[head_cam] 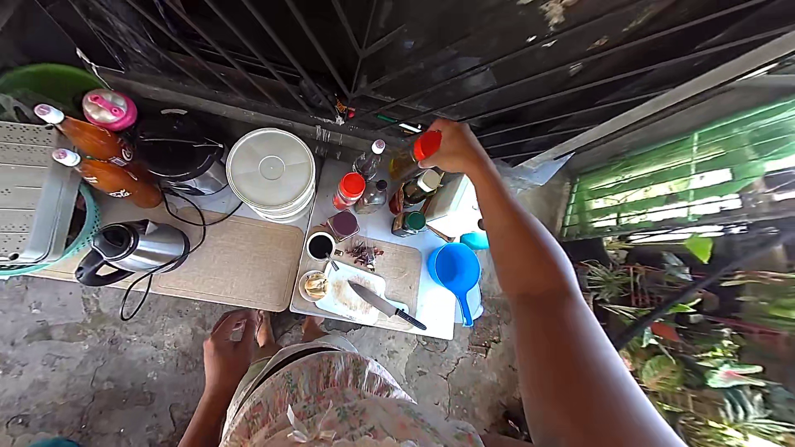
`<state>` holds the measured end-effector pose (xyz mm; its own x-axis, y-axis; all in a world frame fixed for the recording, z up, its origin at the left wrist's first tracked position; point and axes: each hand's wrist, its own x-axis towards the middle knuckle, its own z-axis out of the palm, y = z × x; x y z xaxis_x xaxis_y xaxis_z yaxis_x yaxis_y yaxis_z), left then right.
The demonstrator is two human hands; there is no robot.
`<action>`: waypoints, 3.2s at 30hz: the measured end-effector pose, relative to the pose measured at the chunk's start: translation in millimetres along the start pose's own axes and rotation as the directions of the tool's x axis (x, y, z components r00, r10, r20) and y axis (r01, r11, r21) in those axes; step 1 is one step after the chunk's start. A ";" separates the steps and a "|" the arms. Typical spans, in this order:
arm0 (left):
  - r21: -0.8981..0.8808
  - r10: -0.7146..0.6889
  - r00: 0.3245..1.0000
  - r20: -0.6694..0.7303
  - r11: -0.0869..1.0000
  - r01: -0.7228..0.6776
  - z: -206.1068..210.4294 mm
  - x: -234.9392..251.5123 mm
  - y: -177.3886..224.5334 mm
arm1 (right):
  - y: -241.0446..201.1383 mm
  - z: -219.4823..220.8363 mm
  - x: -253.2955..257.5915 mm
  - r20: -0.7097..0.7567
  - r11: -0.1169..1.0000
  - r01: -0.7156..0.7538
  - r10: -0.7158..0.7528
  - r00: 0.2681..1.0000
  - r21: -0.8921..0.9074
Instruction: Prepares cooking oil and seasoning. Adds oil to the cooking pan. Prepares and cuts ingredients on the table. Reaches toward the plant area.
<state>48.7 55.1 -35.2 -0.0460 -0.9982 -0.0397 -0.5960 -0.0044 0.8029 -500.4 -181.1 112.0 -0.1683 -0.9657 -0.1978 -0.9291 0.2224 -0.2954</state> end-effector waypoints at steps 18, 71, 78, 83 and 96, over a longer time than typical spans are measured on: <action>-0.112 0.440 0.893 0.096 0.896 -0.430 -104.0 58.6 90.1 | -360.8 -2.4 -236.9 0.244 0.788 0.614 -0.604 0.758 0.045; 0.179 -0.033 0.480 -0.877 0.904 0.388 -1035.1 97.4 -667.8 | -1627.0 467.0 -182.1 0.352 -0.300 0.929 -0.863 -0.362 0.218; 0.251 0.041 0.736 -0.676 0.951 0.178 -1169.2 219.1 -747.0 | -1720.9 491.4 -86.8 0.143 -0.154 0.938 -0.968 -0.206 0.312; 0.221 0.081 0.832 -0.548 0.974 0.050 -1226.3 333.3 -797.7 | -1744.6 499.4 0.0 -0.204 0.021 0.923 -0.973 0.107 0.385; 0.393 0.158 0.920 -0.358 0.919 -0.005 -1403.1 634.4 -829.8 | -1779.3 488.0 163.4 -0.712 0.508 0.785 -0.398 0.579 0.355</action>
<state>1638.9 -659.5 107.8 0.1505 -0.9411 0.3028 -0.8630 0.0243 0.5046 1285.9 -669.2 149.2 0.0380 -0.7431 0.6681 -0.4869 -0.5976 -0.6370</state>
